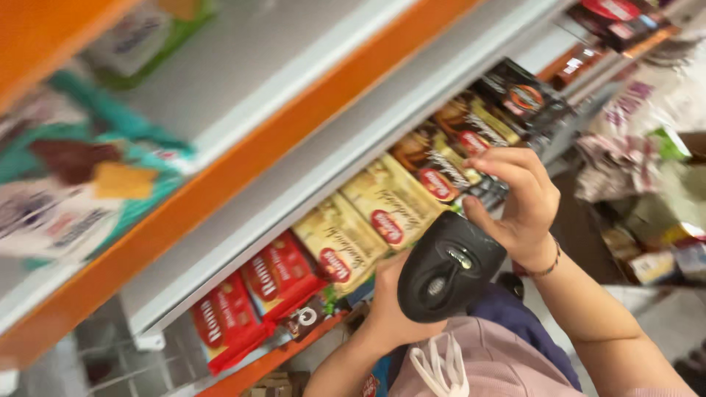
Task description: The person scans various packaged snacks and household items using a handheld scanner and places them onto grocery store shelves.
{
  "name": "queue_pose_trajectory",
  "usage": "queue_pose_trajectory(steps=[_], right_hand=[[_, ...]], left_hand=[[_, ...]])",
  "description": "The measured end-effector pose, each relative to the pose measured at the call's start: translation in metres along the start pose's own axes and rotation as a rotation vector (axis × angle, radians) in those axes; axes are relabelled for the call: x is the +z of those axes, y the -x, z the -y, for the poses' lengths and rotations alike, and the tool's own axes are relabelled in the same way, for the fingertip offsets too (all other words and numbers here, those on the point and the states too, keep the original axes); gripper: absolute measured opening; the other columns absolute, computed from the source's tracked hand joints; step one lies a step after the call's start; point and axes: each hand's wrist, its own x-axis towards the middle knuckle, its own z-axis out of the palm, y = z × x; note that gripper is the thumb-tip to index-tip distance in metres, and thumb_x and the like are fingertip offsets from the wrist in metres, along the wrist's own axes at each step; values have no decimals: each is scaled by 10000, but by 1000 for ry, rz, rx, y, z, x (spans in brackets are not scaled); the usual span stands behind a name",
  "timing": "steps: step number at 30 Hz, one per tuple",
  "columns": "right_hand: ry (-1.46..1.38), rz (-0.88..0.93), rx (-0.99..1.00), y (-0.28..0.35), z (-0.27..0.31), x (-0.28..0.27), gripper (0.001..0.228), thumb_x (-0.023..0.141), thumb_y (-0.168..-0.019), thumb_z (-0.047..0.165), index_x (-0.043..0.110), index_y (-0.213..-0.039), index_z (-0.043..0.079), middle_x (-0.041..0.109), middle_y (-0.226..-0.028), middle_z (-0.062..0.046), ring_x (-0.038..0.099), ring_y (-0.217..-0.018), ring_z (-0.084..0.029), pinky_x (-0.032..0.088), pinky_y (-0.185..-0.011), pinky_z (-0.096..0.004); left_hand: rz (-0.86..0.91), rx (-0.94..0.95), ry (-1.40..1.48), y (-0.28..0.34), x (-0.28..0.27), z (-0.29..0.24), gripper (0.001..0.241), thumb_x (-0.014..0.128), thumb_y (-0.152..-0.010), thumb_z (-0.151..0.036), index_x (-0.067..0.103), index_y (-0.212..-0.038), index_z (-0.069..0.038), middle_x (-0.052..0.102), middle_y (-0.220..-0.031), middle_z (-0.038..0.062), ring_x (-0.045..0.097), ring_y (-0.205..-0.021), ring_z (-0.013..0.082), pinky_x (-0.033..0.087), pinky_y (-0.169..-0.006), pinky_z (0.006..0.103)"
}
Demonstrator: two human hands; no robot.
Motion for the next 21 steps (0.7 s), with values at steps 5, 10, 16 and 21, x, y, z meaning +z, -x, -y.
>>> queue_pose_trajectory(steps=[5, 10, 16, 21], right_hand=[[157, -67, 451, 78, -50, -107, 412, 717, -868, -39, 602, -1263, -15, 639, -1165, -139, 704, -1020, -199, 507, -730, -262], [293, -192, 720, 181, -108, -213, 408, 671, -914, -66, 606, -1312, -1, 632, -1152, -102, 701, -943, -165, 569, -832, -278], [823, -275, 938, 328, -204, -329, 566, 723, -885, 93, 555, -1421, 28, 542, -1265, -169, 579, -1183, -304, 531, -1017, -401], [1227, -101, 1163, 379, -249, -385, 914, 869, -751, 378, 447, -1495, 56, 424, -1379, -235, 381, -1304, -422, 419, -998, -610]], left_hand=[[134, -151, 148, -28, 122, 50, 345, 834, -731, -129, 684, -1016, -8, 749, -911, 125, 772, -828, 245, 593, -765, 337], [258, -298, 230, -57, 258, 113, 239, 825, -775, -130, 758, -959, 7, 793, -879, 114, 776, -823, 148, 596, -741, 331], [357, -391, 163, -73, 405, 215, 210, 807, -790, -134, 768, -920, 26, 775, -767, 94, 737, -716, 141, 570, -677, 321], [446, -627, 171, -76, 487, 269, 130, 768, -790, -119, 752, -834, 2, 728, -675, 53, 707, -595, 115, 570, -575, 297]])
